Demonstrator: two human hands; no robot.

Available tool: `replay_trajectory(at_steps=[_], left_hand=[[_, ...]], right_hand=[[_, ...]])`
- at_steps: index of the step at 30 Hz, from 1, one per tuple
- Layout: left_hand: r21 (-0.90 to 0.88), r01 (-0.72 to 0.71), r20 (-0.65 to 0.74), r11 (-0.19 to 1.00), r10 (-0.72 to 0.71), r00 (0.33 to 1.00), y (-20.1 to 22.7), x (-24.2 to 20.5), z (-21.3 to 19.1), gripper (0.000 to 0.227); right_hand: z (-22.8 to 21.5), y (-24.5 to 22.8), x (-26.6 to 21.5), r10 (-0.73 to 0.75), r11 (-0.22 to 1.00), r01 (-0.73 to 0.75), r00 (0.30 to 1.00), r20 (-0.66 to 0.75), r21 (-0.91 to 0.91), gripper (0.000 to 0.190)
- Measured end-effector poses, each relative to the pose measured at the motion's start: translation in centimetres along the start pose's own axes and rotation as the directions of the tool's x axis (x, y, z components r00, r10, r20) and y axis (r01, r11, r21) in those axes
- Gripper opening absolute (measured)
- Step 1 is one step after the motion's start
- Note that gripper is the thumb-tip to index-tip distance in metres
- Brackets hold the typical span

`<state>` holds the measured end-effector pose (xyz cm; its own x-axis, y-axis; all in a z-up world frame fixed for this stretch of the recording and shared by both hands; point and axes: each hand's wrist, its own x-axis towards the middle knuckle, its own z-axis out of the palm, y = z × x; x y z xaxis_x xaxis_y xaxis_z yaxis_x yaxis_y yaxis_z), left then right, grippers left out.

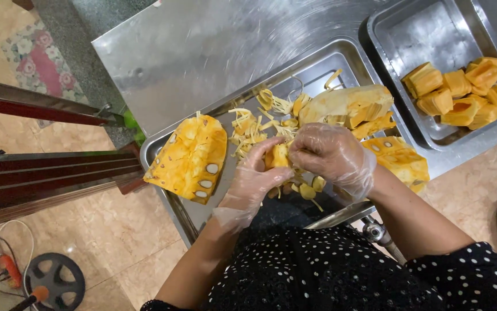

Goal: Peeling and extracting fruit pods from a jackfruit by hand and placing them on a tray

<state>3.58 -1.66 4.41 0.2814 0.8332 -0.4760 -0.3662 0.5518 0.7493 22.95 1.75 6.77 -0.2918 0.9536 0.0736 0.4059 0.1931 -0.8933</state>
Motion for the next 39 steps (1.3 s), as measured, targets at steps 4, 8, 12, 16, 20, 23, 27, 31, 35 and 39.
replay_trajectory(at_steps=[4,8,12,16,20,23,27,31,35,39], left_hand=[[0.022,-0.023,-0.004,0.999,0.023,1.000,-0.2,0.4,0.1,0.071],[0.218,-0.140,-0.015,0.966,0.147,0.989,-1.0,1.5,-0.5,0.069],[0.490,-0.231,-0.041,0.840,0.287,0.957,-1.7,2.0,0.3,0.063],[0.564,-0.240,-0.046,0.790,0.321,0.946,-2.2,2.4,0.9,0.065],[0.313,-0.105,-0.057,0.944,0.129,0.990,-2.1,2.5,1.8,0.062],[0.042,-0.022,0.030,0.999,0.021,0.999,-1.1,2.3,2.4,0.059],[-0.275,0.056,0.124,0.960,-0.023,0.992,-0.8,2.0,2.7,0.060],[-0.401,0.121,0.157,0.908,-0.062,0.986,-0.8,3.2,1.7,0.065],[-0.529,0.128,0.171,0.839,-0.042,0.984,-1.9,3.5,1.3,0.066],[-0.631,0.126,0.171,0.765,-0.022,0.985,-3.9,4.1,-0.3,0.060]], right_hand=[[-0.1,-0.2,-0.1,-0.110,0.987,0.109,0.994,-0.004,-0.114,0.009],[0.4,1.2,-0.5,-0.219,0.912,0.199,0.976,-0.014,-0.358,0.011],[1.9,5.0,-1.4,-0.294,0.820,0.188,0.949,-0.115,-0.541,0.025],[1.2,3.7,-1.0,-0.311,0.828,0.188,0.938,-0.153,-0.529,0.028],[0.8,4.6,-1.4,-0.340,0.840,0.186,0.913,-0.227,-0.510,0.027],[0.0,3.0,-1.4,-0.187,0.961,0.124,0.950,-0.251,-0.248,0.022],[-2.9,3.1,-2.0,0.021,0.997,-0.003,0.973,-0.229,0.080,0.013],[-3.5,2.1,-2.7,0.176,0.952,-0.093,0.946,-0.274,0.290,0.007],[-3.5,2.7,-3.7,0.157,0.951,-0.059,0.937,-0.312,0.302,0.006],[-4.2,5.7,-4.8,0.048,0.998,-0.059,0.929,-0.366,-0.017,0.013]])
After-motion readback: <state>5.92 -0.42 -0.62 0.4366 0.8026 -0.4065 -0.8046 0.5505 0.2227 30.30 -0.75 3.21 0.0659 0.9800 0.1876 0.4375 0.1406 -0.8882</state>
